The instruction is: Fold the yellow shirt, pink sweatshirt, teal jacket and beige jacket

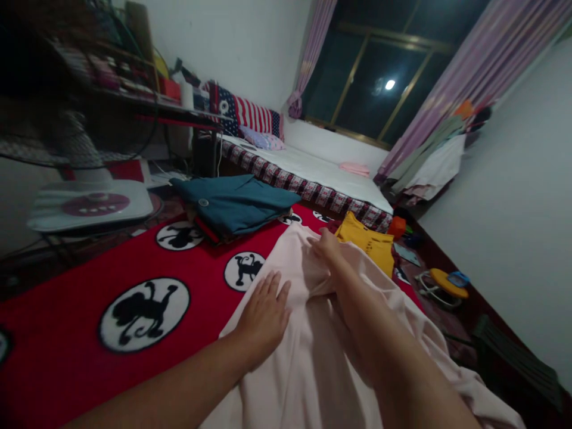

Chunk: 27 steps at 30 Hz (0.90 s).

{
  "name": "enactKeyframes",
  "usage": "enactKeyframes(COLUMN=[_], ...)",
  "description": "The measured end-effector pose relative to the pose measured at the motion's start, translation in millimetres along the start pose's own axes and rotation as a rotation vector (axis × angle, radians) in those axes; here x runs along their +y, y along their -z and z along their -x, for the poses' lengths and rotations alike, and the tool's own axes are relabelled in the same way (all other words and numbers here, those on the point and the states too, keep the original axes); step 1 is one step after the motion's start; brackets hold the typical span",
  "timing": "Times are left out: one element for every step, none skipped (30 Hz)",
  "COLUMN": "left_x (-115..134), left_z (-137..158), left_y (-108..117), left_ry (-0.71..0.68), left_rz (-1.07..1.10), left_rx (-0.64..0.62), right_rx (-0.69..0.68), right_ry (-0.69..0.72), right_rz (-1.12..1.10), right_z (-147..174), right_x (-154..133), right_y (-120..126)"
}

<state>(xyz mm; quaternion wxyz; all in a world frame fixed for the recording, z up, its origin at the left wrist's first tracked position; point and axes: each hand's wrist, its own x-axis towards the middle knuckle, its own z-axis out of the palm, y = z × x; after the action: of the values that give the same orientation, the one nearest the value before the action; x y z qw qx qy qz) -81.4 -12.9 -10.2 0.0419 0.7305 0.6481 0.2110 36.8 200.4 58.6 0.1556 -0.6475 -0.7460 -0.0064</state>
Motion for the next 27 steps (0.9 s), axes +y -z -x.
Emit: enactKeyframes(left_x=[0.4,0.7,1.0,1.3,1.6,1.8,2.0,2.2,2.4,2.6,2.8,3.0,3.1,3.1,3.0,2.7,2.4,1.8,1.2,0.4,-0.5,-1.5,-2.5,-3.4,-4.2,-5.0,-5.6], left_z=[0.0,0.0,0.0,0.0,0.1,0.2,0.4,0.5,0.6,0.7,0.7,0.6,0.3,0.0,-0.4,-0.8,-1.2,-1.5,-1.6,-1.6,-1.5,-1.3,-1.1,-1.0,-1.0,-1.1,-1.4], left_y=[1.3,2.4,3.3,4.0,4.4,4.7,4.8,4.9,4.9,4.9,4.8,4.6,4.2,3.7,3.0,2.2,1.3,0.5,-0.1,-0.5,-0.6,-0.3,0.2,0.9,1.7,2.4,3.1], left_ry=[0.006,0.011,0.015,0.017,0.016,0.015,0.014,0.012,0.012,0.014,0.016,0.019,0.020,0.020,0.020,0.018,0.018,0.017,0.014,0.008,0.002,-0.007,-0.016,-0.023,-0.031,-0.039,-0.046], left_rz=[-0.001,-0.001,-0.001,0.001,0.003,0.004,0.005,0.005,0.005,0.004,0.002,0.002,0.003,0.006,0.010,0.015,0.018,0.019,0.018,0.016,0.014,0.013,0.014,0.017,0.021,0.028,0.036], left_rx=[-0.013,-0.022,-0.025,-0.024,-0.021,-0.019,-0.021,-0.025,-0.026,-0.025,-0.022,-0.019,-0.017,-0.019,-0.023,-0.029,-0.034,-0.037,-0.034,-0.028,-0.022,-0.016,-0.011,-0.007,-0.008,-0.011,-0.016], right_rx=[-0.011,-0.024,-0.033,-0.028,-0.010,0.018,0.048,0.071,0.086,0.100,0.120,0.142,0.161,0.167,0.149,0.107,0.054,0.007,-0.029,-0.055,-0.073,-0.089,-0.109,-0.132,-0.148,-0.149,-0.134], right_ry=[-0.016,-0.034,-0.052,-0.070,-0.085,-0.092,-0.089,-0.075,-0.052,-0.024,0.010,0.054,0.110,0.177,0.246,0.305,0.345,0.363,0.366,0.365,0.365,0.374,0.388,0.405,0.426,0.448,0.469], right_rz=[-0.001,0.008,0.021,0.033,0.044,0.052,0.057,0.058,0.056,0.050,0.043,0.038,0.042,0.056,0.082,0.115,0.149,0.176,0.194,0.201,0.201,0.195,0.188,0.183,0.170,0.139,0.087], right_z=[-4.1,-7.3,-9.9,-11.9,-13.4,-14.2,-14.4,-13.9,-12.8,-11.1,-9.1,-7.0,-5.2,-3.7,-2.9,-2.6,-2.9,-3.3,-3.7,-3.4,-1.9,1.2,6.4,14.2,24.8,38.2,54.3], right_x=[-6.8,-11.3,-13.8,-14.9,-15.1,-14.8,-14.6,-14.8,-15.6,-17.0,-19.1,-21.5,-24.1,-26.7,-29.2,-31.4,-33.4,-35.3,-37.1,-38.9,-40.5,-41.5,-41.8,-41.0,-38.7,-34.8,-29.4], right_y=[-8.3,-14.6,-18.9,-21.5,-22.7,-23.3,-23.8,-24.9,-26.9,-29.9,-33.8,-38.5,-43.4,-48.1,-52.1,-55.2,-57.1,-57.6,-56.8,-55.0,-52.2,-49.0,-45.3,-41.6,-37.7,-33.5,-28.9])
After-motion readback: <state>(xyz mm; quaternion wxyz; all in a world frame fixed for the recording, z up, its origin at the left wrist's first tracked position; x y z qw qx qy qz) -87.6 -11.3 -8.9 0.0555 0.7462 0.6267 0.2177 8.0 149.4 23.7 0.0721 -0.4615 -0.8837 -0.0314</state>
